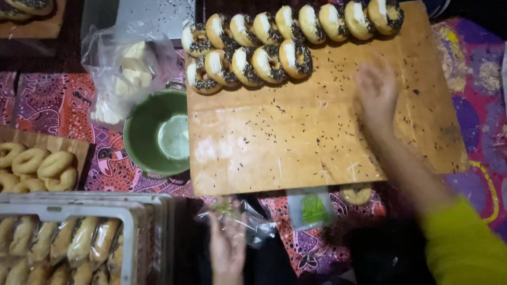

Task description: The person sits on the floor and repeatedly picks doughnuts from a wooden board, places them into clear plastic bags, and then puts the packaged doughnuts into a white plastic crate. The process is repeated for multiple doughnuts.

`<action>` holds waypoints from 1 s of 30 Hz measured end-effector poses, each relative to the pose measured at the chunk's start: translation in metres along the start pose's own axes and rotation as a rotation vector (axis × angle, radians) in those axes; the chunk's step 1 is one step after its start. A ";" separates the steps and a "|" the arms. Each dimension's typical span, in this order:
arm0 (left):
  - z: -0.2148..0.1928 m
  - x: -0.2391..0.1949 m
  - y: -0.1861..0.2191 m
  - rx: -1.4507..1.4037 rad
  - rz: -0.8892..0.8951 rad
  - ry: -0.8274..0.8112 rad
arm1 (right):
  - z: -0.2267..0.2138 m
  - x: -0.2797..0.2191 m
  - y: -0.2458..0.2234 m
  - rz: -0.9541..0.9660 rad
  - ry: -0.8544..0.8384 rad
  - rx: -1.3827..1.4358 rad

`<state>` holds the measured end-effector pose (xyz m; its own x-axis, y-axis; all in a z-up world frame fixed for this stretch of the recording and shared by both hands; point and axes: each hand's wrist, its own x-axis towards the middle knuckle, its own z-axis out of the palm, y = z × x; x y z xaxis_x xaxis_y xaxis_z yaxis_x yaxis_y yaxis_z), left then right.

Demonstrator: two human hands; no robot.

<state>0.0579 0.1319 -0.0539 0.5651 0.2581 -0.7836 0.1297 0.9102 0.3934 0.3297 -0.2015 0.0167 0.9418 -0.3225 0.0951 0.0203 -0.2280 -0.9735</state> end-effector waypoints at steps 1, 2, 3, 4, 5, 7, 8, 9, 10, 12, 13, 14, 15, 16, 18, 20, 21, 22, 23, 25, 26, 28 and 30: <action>-0.006 0.003 0.010 -0.004 -0.012 -0.051 | 0.006 0.069 0.016 -0.257 0.037 0.061; -0.012 0.004 0.017 -0.007 -0.024 -0.103 | 0.000 0.130 0.034 0.114 0.232 -0.528; -0.016 0.008 0.021 -0.013 -0.027 -0.159 | -0.001 0.180 0.055 0.293 0.269 -0.554; -0.020 0.011 0.022 -0.011 -0.023 -0.143 | -0.003 0.224 0.073 0.472 0.303 -0.578; -0.025 0.009 0.022 -0.002 -0.021 -0.117 | -0.004 0.245 0.094 0.485 0.308 -0.586; -0.026 0.009 0.022 -0.023 -0.027 -0.086 | -0.009 0.269 0.107 0.508 0.319 -0.604; -0.023 0.010 0.024 -0.052 -0.035 -0.082 | -0.013 0.265 0.106 0.507 0.339 -0.622; -0.021 0.007 0.023 -0.082 -0.053 -0.070 | -0.022 0.247 0.102 0.511 0.361 -0.653; -0.017 0.005 0.025 -0.074 -0.048 -0.102 | -0.031 0.222 0.095 0.231 0.287 -0.244; -0.003 0.003 0.027 -0.065 -0.044 -0.178 | -0.055 0.157 0.075 -0.109 0.085 0.313; 0.006 0.002 0.028 -0.062 -0.059 -0.206 | -0.070 0.119 0.068 -0.022 -0.025 0.248; 0.015 0.002 0.028 -0.059 -0.074 -0.234 | -0.083 0.078 0.066 0.053 -0.141 0.162; 0.023 0.003 0.027 -0.050 -0.089 -0.259 | -0.099 0.032 0.071 0.104 -0.249 0.073; 0.030 0.004 0.023 -0.022 -0.085 -0.325 | -0.113 -0.007 0.075 0.108 -0.326 0.012; 0.048 0.009 0.016 -0.030 -0.077 -0.398 | -0.129 -0.068 0.086 0.023 -0.323 -0.086; 0.066 0.012 0.000 -0.099 -0.064 -0.441 | -0.127 -0.100 0.087 -0.152 -0.238 -0.201; 0.075 0.010 -0.011 -0.125 -0.058 -0.478 | -0.120 -0.107 0.083 -0.042 -0.123 -0.424; 0.084 0.006 -0.022 -0.152 -0.052 -0.514 | -0.105 -0.111 0.079 0.073 -0.004 -0.641; 0.091 0.002 -0.031 -0.174 -0.078 -0.539 | -0.087 -0.105 0.073 -0.032 0.033 -0.785; 0.104 -0.009 -0.046 -0.219 -0.123 -0.583 | -0.055 -0.091 0.054 -0.146 0.097 -0.882; 0.109 -0.014 -0.052 -0.212 -0.119 -0.608 | -0.045 -0.086 0.042 -0.154 0.122 -0.836; 0.108 -0.021 -0.059 -0.208 -0.098 -0.637 | -0.039 -0.103 0.015 -0.142 0.062 -0.588; 0.104 -0.023 -0.061 -0.261 -0.122 -0.621 | -0.044 -0.140 -0.014 -0.094 -0.090 -0.181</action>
<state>0.1218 0.0367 -0.0103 0.9315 -0.0138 -0.3635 0.0654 0.9893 0.1301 0.1829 -0.1934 0.0266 0.9649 -0.2104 0.1570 0.0565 -0.4174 -0.9070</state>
